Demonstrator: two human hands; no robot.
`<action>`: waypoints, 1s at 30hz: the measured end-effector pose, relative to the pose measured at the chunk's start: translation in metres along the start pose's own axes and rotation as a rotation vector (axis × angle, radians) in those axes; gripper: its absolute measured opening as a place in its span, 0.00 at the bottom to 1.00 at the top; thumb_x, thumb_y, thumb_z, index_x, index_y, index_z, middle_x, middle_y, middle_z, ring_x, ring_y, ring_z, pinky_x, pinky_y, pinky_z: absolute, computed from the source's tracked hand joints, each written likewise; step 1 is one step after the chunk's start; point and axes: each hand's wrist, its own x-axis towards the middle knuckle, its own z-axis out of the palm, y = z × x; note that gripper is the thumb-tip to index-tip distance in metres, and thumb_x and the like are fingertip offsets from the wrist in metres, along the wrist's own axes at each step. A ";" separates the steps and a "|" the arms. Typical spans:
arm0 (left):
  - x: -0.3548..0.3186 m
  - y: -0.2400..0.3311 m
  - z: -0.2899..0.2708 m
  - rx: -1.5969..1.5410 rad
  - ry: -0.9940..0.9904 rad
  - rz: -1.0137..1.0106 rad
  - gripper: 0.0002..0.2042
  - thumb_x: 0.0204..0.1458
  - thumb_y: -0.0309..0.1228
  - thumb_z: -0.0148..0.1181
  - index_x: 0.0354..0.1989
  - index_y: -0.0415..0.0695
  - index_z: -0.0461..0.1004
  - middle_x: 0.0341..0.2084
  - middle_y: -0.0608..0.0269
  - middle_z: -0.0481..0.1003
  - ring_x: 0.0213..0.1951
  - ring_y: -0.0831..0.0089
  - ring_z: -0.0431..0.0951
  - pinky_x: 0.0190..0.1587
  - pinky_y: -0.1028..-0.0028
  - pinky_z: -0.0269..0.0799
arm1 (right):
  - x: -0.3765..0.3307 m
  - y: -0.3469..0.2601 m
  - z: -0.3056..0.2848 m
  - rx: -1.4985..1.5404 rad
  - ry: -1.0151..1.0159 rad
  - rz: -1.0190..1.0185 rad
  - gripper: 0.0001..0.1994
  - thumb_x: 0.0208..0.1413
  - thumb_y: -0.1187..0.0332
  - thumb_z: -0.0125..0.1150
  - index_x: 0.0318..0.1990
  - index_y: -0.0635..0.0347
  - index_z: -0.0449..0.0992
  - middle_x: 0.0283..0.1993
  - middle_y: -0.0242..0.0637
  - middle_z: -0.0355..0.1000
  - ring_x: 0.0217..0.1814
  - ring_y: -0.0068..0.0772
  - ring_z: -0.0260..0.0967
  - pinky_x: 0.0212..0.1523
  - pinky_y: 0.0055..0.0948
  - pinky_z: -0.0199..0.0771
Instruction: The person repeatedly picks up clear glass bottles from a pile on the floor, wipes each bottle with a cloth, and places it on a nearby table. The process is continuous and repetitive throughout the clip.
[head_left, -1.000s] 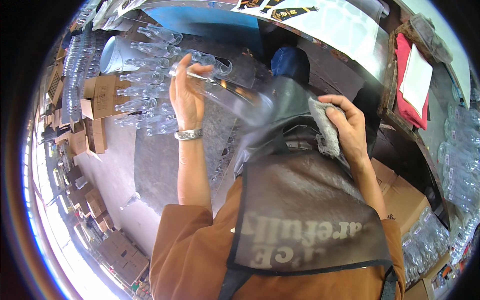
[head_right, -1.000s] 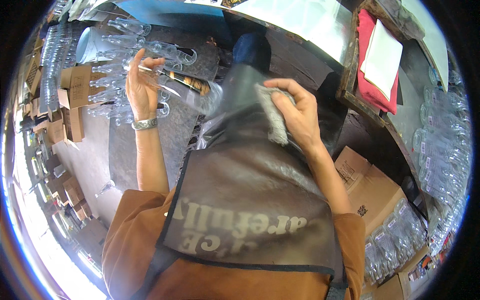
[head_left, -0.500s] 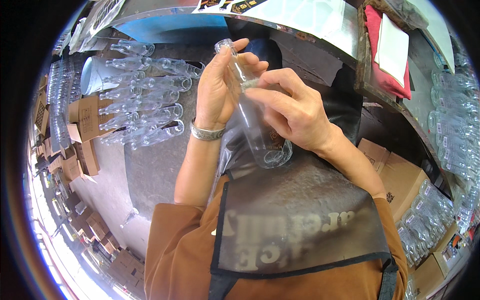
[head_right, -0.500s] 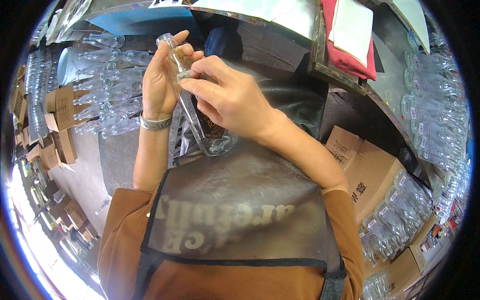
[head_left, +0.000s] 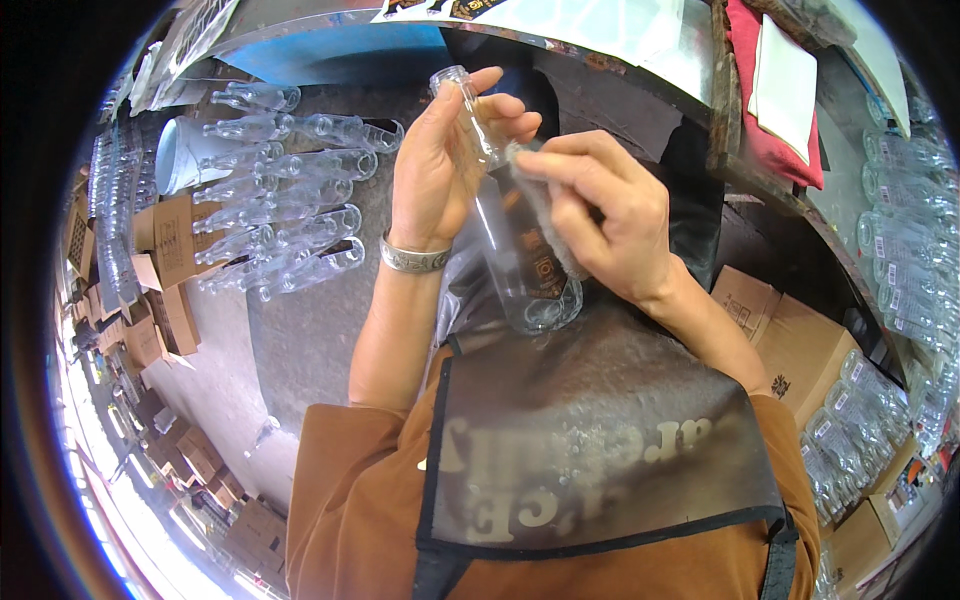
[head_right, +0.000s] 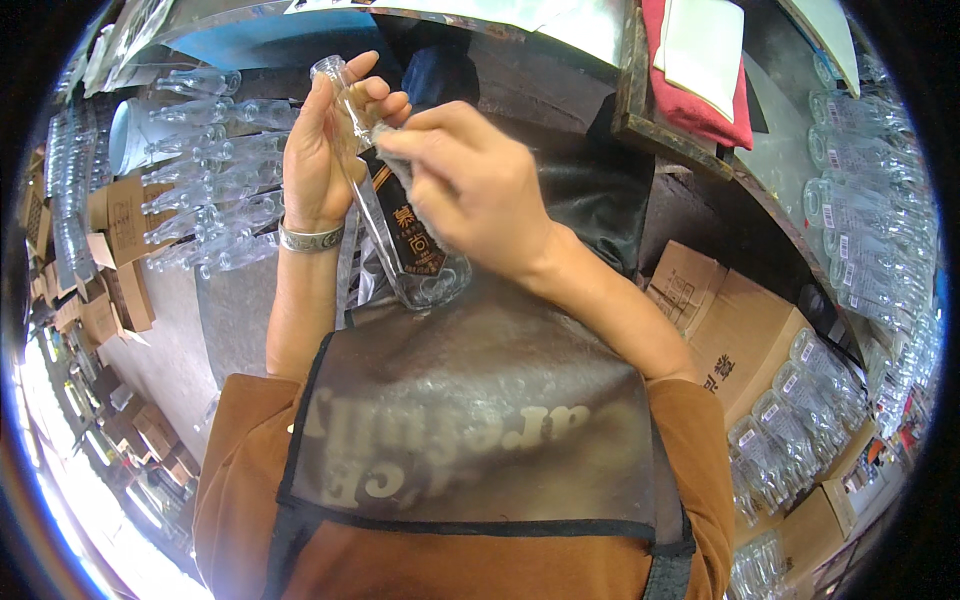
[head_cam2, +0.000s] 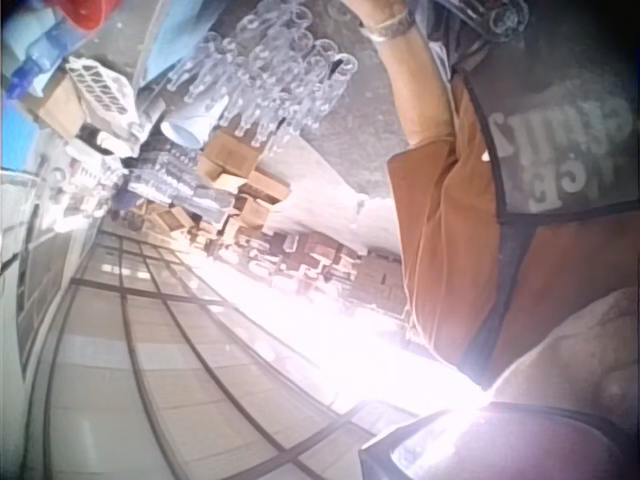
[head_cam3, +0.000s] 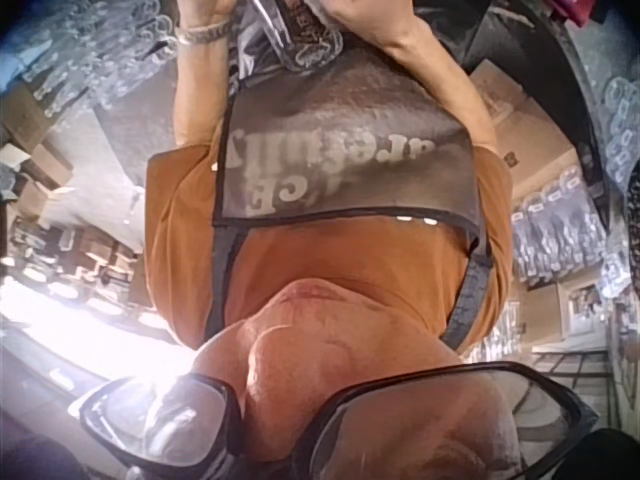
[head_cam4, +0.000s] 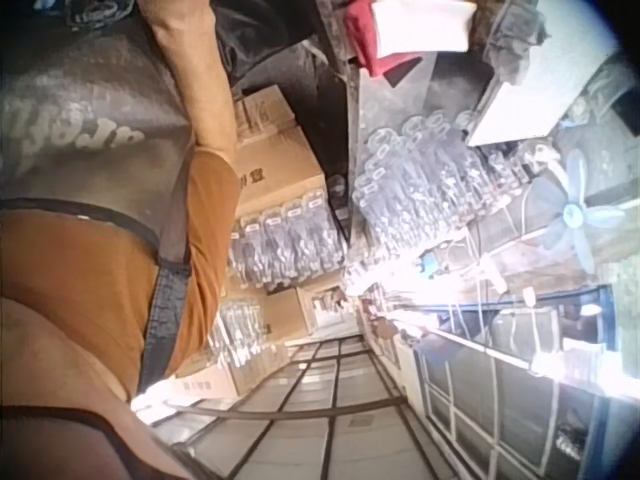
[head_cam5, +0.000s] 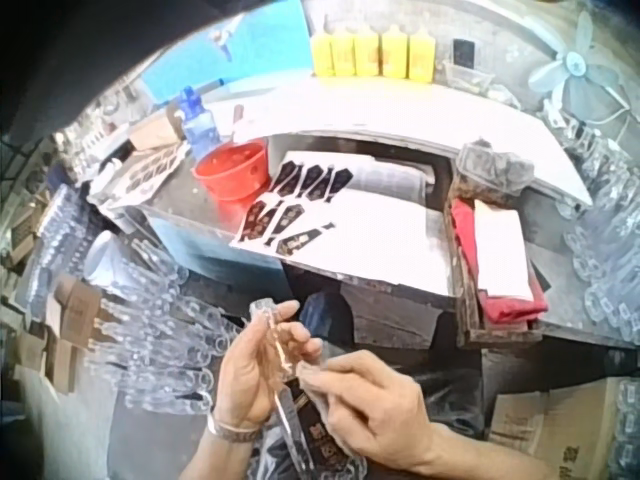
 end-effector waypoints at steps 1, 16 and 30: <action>0.001 0.001 0.001 0.006 -0.002 -0.005 0.26 0.69 0.45 0.40 0.63 0.34 0.62 0.41 0.56 0.77 0.47 0.61 0.79 0.55 0.60 0.75 | 0.000 -0.003 0.002 -0.040 -0.022 -0.091 0.16 0.48 0.83 0.56 0.45 0.62 0.81 0.41 0.42 0.74 0.34 0.33 0.75 0.33 0.26 0.76; 0.002 -0.001 0.003 0.021 0.040 -0.032 0.25 0.69 0.46 0.42 0.60 0.34 0.65 0.42 0.52 0.77 0.47 0.59 0.79 0.51 0.63 0.77 | 0.001 -0.008 0.002 -0.138 -0.063 -0.201 0.18 0.42 0.83 0.64 0.44 0.61 0.78 0.46 0.41 0.72 0.38 0.39 0.75 0.37 0.31 0.78; 0.002 -0.003 0.008 0.068 0.089 -0.020 0.25 0.68 0.46 0.44 0.58 0.35 0.67 0.40 0.53 0.78 0.45 0.60 0.80 0.52 0.63 0.77 | -0.011 0.000 0.003 -0.079 0.001 0.042 0.14 0.48 0.85 0.56 0.42 0.64 0.80 0.41 0.43 0.76 0.35 0.36 0.77 0.34 0.27 0.78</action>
